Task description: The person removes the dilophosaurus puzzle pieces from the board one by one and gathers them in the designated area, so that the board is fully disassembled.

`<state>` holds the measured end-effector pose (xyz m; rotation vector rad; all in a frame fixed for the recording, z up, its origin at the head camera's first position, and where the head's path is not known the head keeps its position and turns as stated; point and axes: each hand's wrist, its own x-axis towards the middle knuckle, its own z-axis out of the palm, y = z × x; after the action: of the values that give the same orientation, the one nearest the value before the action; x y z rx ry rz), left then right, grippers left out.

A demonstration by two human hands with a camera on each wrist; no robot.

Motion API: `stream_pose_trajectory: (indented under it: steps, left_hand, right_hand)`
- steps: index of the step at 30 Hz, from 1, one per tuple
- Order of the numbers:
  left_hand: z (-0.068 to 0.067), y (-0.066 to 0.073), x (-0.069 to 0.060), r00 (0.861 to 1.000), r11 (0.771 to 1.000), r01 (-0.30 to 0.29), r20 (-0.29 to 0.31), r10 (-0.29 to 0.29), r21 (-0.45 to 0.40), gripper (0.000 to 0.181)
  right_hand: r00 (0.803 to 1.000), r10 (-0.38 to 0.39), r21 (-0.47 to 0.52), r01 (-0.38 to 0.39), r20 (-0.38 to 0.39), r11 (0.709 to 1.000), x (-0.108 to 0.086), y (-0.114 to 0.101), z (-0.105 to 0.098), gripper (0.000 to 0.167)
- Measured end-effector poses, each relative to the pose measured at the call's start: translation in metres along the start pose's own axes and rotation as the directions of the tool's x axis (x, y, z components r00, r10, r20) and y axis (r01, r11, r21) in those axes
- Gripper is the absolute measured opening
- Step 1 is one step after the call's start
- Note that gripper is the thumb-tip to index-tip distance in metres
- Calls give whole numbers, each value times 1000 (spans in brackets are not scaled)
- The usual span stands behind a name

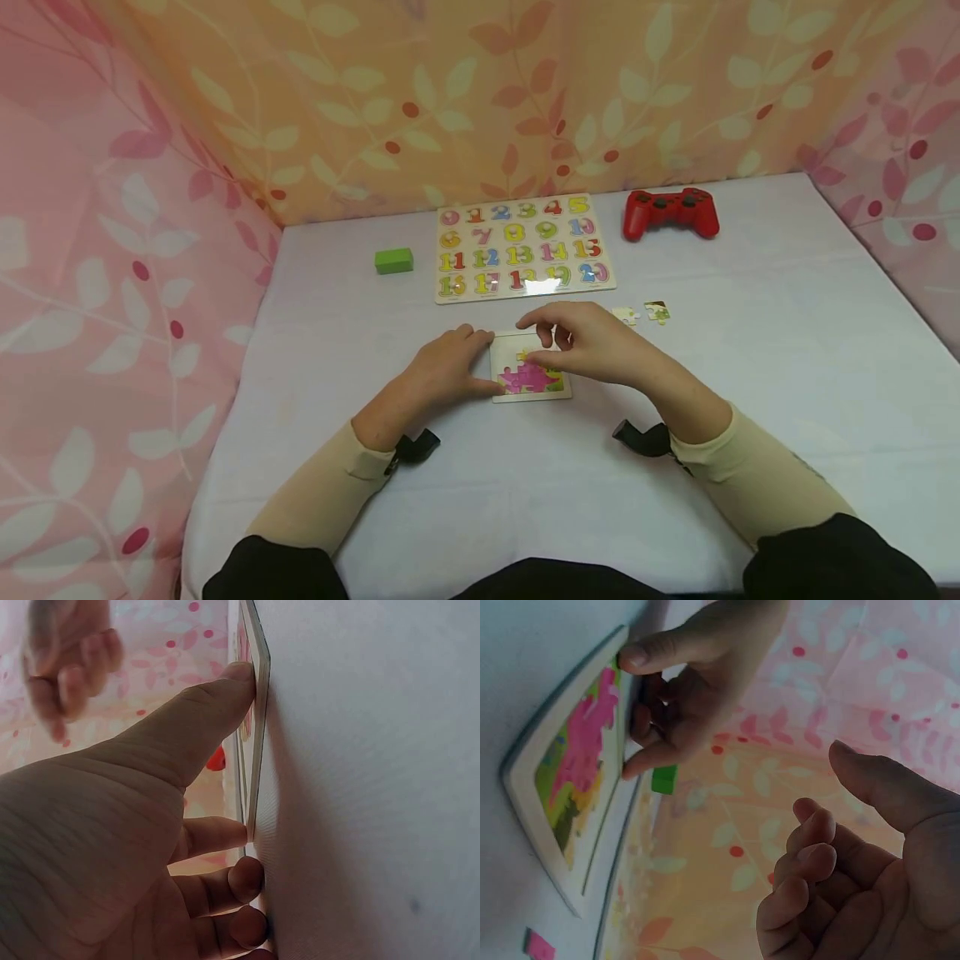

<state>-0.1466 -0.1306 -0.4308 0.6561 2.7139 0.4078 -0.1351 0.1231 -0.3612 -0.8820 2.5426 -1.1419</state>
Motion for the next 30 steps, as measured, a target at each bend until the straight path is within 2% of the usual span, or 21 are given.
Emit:
stream_pose_trajectory:
  steps: [6,13,16,19,26,30]
  left_hand:
    - [1,-2,0,1000,1000,-10,-2,11,8,92]
    - [2,-3,0,1000,1000,-7,2,7,11,93]
    - [2,-2,1,1000,1000,-4,10,4,10,93]
    - [1,-2,1,1000,1000,0,17,-1,9,93]
    - [1,-1,1,1000,1000,9,20,-10,13,92]
    - [1,-2,1,1000,1000,0,14,0,19,92]
  right_hand:
    - [989,86,21,-89,122,996,12,18,16,41]
    - [955,201,-6,-205,219,979,19,37,28,49]
    - [943,237,-46,-233,234,971,21,43,31,52]
    - [939,241,-69,-232,243,970,21,47,32,53]
    - [954,209,-67,-199,216,978,22,51,35,42]
    - [958,216,-47,-211,186,976,23,53,37,38]
